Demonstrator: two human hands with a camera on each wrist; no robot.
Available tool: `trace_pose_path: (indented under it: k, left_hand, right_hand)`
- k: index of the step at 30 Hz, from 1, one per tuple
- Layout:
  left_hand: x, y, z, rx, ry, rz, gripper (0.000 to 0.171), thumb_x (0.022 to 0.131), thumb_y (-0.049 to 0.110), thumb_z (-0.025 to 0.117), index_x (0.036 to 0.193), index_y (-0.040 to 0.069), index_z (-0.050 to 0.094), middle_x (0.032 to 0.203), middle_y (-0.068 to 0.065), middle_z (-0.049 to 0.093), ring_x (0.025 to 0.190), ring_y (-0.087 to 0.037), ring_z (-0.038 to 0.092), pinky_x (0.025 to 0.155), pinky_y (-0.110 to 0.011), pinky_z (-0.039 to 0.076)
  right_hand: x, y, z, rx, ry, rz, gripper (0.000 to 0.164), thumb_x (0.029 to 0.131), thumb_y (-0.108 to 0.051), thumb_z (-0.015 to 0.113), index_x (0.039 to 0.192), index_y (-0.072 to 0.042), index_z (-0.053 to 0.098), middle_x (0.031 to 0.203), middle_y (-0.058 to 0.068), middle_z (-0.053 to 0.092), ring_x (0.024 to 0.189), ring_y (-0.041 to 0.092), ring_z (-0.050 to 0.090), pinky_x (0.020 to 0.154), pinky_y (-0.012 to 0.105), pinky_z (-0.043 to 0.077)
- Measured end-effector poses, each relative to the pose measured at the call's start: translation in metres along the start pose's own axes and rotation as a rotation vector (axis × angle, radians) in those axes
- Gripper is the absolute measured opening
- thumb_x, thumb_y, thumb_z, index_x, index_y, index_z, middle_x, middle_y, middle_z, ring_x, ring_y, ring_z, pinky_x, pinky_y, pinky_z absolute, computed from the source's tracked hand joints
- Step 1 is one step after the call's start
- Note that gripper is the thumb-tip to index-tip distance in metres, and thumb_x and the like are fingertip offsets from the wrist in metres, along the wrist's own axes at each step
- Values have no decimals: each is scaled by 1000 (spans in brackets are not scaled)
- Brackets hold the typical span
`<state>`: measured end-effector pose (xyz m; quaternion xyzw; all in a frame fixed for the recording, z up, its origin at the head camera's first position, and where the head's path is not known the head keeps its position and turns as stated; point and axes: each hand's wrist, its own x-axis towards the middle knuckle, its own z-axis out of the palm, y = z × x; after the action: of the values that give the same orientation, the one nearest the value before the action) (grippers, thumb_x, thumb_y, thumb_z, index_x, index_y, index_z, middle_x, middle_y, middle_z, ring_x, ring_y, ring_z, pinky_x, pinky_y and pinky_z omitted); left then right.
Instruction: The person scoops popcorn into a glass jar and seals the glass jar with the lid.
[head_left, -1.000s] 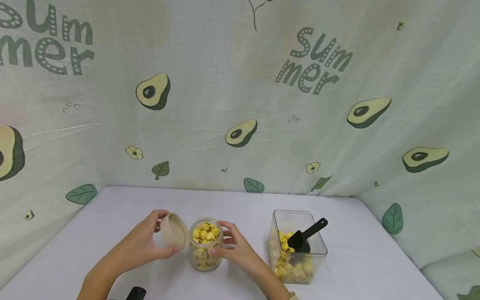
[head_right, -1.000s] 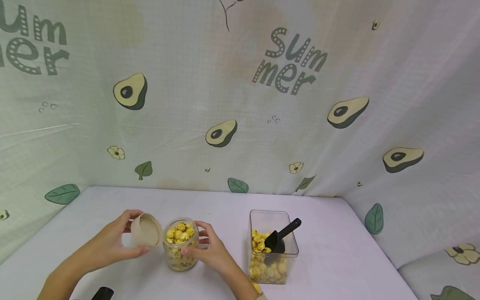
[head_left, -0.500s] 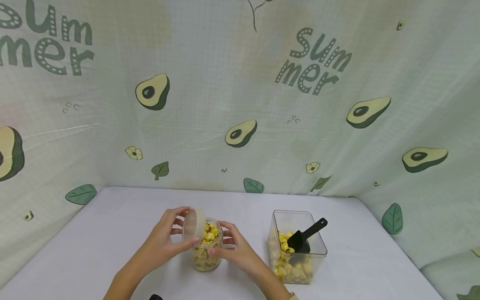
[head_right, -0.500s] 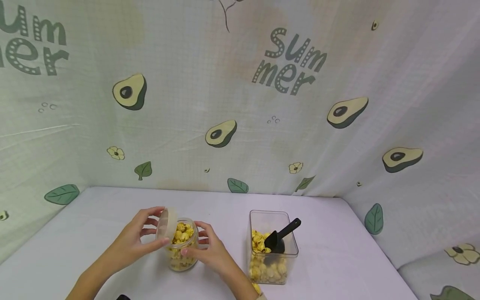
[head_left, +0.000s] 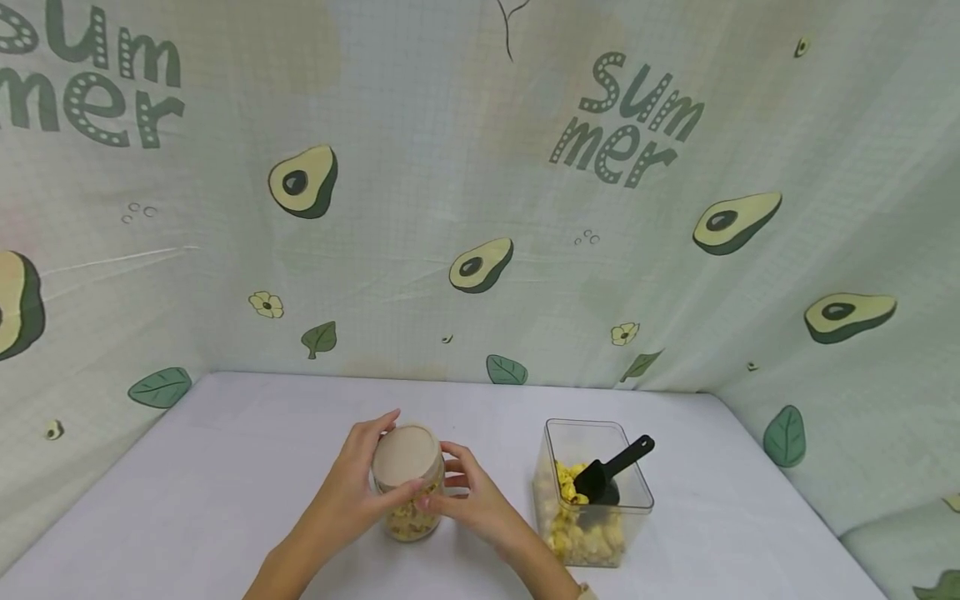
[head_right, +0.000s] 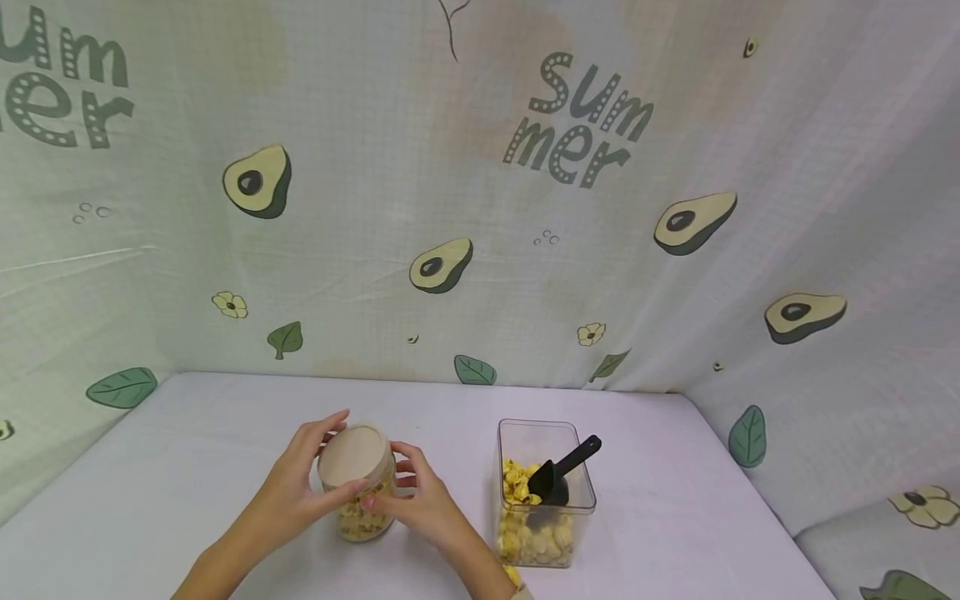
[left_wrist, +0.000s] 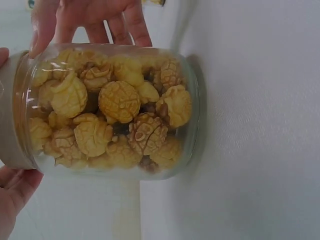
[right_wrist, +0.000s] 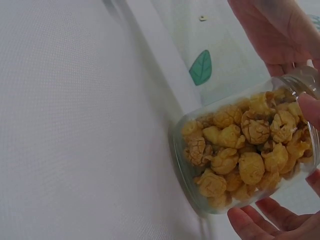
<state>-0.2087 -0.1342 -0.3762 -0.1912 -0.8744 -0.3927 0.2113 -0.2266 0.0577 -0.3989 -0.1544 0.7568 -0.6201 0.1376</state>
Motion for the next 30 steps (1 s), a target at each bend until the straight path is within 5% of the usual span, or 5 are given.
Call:
trace_pose_path:
  k: [9, 22, 30]
  left_hand:
    - [0, 2, 2, 5, 15, -26, 84, 69, 34, 81, 136, 7, 39, 126, -11, 50, 107, -22, 53, 85, -47, 49]
    - [2, 9, 0, -56, -88, -352, 90, 66, 46, 80, 131, 0, 39, 123, -13, 51, 108, -25, 52, 88, -44, 48]
    - [4, 13, 0, -76, -69, -378, 84, 65, 45, 81, 127, 3, 43, 122, -12, 50, 109, -27, 50, 88, -46, 47]
  right_hand:
    - [0, 1, 1, -13, 9, 14, 75, 77, -32, 75, 140, -21, 34, 129, 9, 45, 111, 22, 45, 90, 45, 45]
    - [-1, 0, 1, -16, 6, -3, 74, 78, -31, 74, 139, -23, 35, 129, 10, 45, 111, 23, 45, 89, 44, 44]
    - [-1, -2, 0, -10, 3, 3, 72, 78, -29, 74, 139, -23, 36, 127, 10, 45, 111, 23, 45, 90, 46, 44]
